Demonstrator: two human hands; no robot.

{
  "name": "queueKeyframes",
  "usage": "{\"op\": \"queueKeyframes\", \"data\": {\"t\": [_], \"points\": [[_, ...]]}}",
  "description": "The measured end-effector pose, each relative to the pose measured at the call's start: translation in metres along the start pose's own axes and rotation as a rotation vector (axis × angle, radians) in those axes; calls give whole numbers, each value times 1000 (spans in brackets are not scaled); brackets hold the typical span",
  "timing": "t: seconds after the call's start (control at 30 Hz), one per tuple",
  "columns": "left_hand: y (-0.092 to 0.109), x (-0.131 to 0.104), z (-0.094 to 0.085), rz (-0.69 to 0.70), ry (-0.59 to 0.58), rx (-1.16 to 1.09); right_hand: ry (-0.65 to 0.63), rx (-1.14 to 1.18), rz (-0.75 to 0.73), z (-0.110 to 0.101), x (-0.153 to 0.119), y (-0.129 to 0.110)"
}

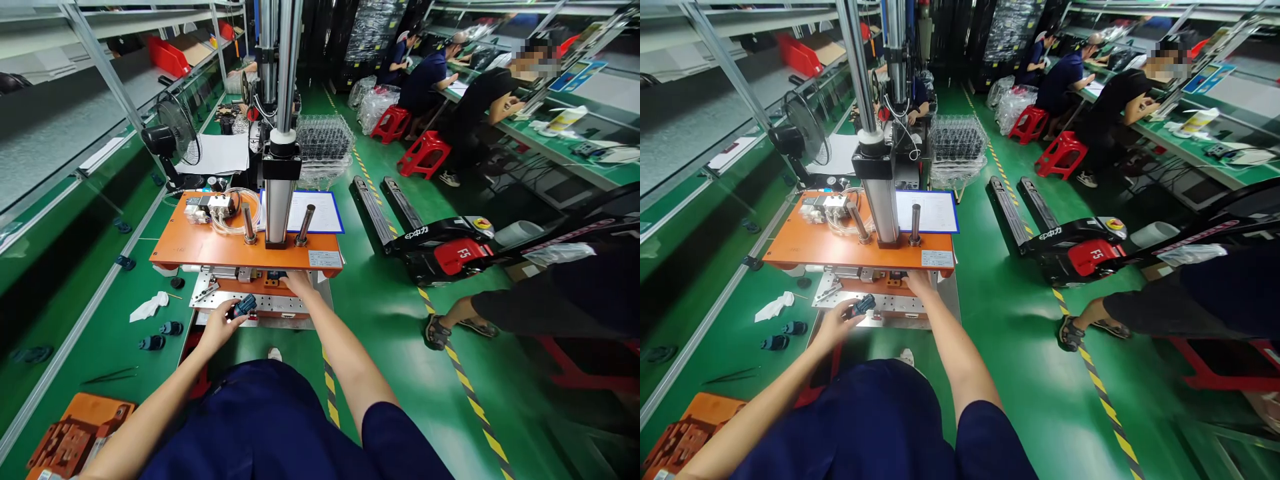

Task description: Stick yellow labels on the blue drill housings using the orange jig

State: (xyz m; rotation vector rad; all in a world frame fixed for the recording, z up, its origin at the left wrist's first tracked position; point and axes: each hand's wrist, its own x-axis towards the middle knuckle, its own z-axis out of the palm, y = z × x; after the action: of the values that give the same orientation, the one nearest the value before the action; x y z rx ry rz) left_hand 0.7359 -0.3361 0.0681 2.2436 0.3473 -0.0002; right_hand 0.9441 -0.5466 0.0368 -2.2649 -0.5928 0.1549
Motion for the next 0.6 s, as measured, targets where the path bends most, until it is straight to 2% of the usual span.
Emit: {"op": "queueKeyframes", "data": {"t": [0.1,0.2,0.33,0.43,0.5,0.6], "points": [[7,23,-2,66,-4,56,41,35,-12,-5,-15,3],[23,57,5,153,-52,111,138,87,5,-11,-55,9],[45,107,32,230,-157,187,308,158,102,-13,-128,23],[52,135,54,230,-195,255,404,208,196,-14,-170,38],[52,145,65,232,-203,290,447,247,257,-16,-187,49],[49,150,81,239,-198,314,490,320,347,-19,-193,62]]}}
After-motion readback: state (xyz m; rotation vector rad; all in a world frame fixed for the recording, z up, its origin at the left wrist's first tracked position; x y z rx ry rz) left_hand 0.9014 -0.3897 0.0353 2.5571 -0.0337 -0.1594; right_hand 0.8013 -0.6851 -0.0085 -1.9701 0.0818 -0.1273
